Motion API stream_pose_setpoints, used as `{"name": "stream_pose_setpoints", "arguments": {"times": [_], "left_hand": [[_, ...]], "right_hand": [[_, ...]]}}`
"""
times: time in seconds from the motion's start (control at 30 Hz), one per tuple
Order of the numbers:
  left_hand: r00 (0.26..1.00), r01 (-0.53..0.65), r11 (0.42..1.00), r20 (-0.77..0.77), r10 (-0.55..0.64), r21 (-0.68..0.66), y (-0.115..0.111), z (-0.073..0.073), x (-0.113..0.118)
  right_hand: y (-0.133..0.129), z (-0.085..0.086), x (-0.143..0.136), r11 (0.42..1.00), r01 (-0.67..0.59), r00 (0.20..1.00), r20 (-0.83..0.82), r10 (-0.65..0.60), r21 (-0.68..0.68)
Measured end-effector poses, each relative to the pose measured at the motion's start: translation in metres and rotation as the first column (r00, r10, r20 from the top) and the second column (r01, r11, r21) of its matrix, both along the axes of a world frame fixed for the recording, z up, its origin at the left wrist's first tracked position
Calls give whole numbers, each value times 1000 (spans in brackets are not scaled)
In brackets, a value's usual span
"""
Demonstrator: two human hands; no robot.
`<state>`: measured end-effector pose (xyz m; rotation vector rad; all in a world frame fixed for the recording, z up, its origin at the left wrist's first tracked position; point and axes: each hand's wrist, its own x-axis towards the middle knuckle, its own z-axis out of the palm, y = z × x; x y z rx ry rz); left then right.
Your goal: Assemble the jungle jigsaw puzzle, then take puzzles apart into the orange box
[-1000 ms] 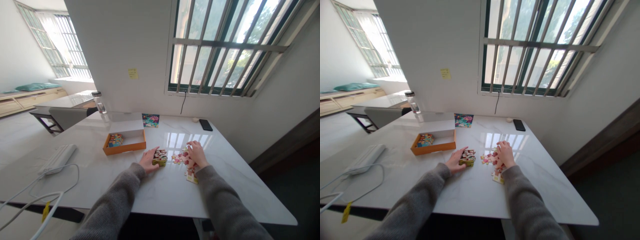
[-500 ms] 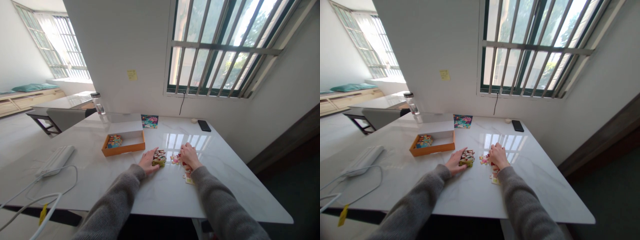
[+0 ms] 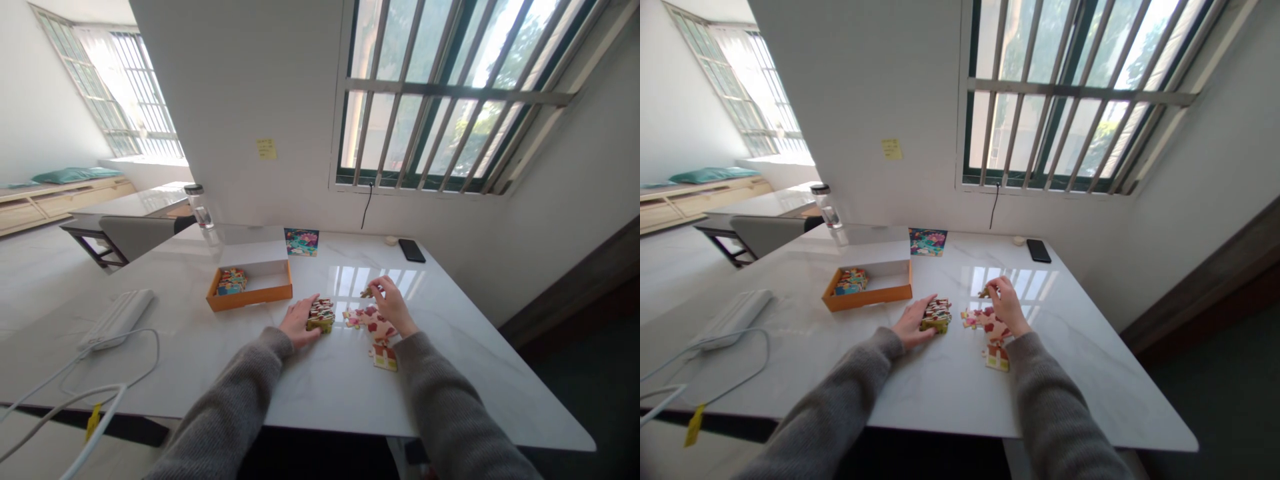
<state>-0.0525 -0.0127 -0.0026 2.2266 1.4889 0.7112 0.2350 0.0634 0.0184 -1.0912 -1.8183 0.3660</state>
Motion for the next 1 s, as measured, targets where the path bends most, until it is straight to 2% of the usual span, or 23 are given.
{"name": "stream_pose_setpoints", "arguments": {"times": [0.1, 0.17, 0.27, 0.4, 0.47, 0.6, 0.8, 0.9, 1.0], "left_hand": [[1000, 1, 1000, 0, -1, -8, -1, 2, 0], [1000, 3, 1000, 5, -3, -3, 0, 1, 0], [1000, 4, 1000, 11, -4, 14, 0, -3, 0], [1000, 3, 1000, 21, -3, 18, 1, -6, -1], [1000, 6, 1000, 28, -7, 20, 1, -5, -1], [999, 17, 1000, 28, -18, 20, 1, -2, -2], [1000, 13, 999, 26, -14, 31, 2, -5, -1], [999, 10, 999, 34, -11, 32, 2, -5, -1], [999, 14, 999, 42, -15, 32, 0, -3, -2]], "right_hand": [[-8, 2, -15, 996, -25, 982, -188, 9, -85], [-16, 0, -29, 973, -112, 958, -282, 52, -200], [-31, -5, -49, 919, -225, 949, -287, 131, -324], [-48, -7, -64, 868, -291, 943, -272, 190, -401], [-54, -7, -67, 883, -295, 947, -233, 220, -364], [-63, -6, -73, 942, -291, 956, -70, 283, -165], [-69, -4, -85, 918, -395, 918, 36, 396, -32], [-64, -1, -78, 938, -346, 937, 34, 347, -26], [-60, -2, -68, 944, -297, 952, 33, 305, -145]]}}
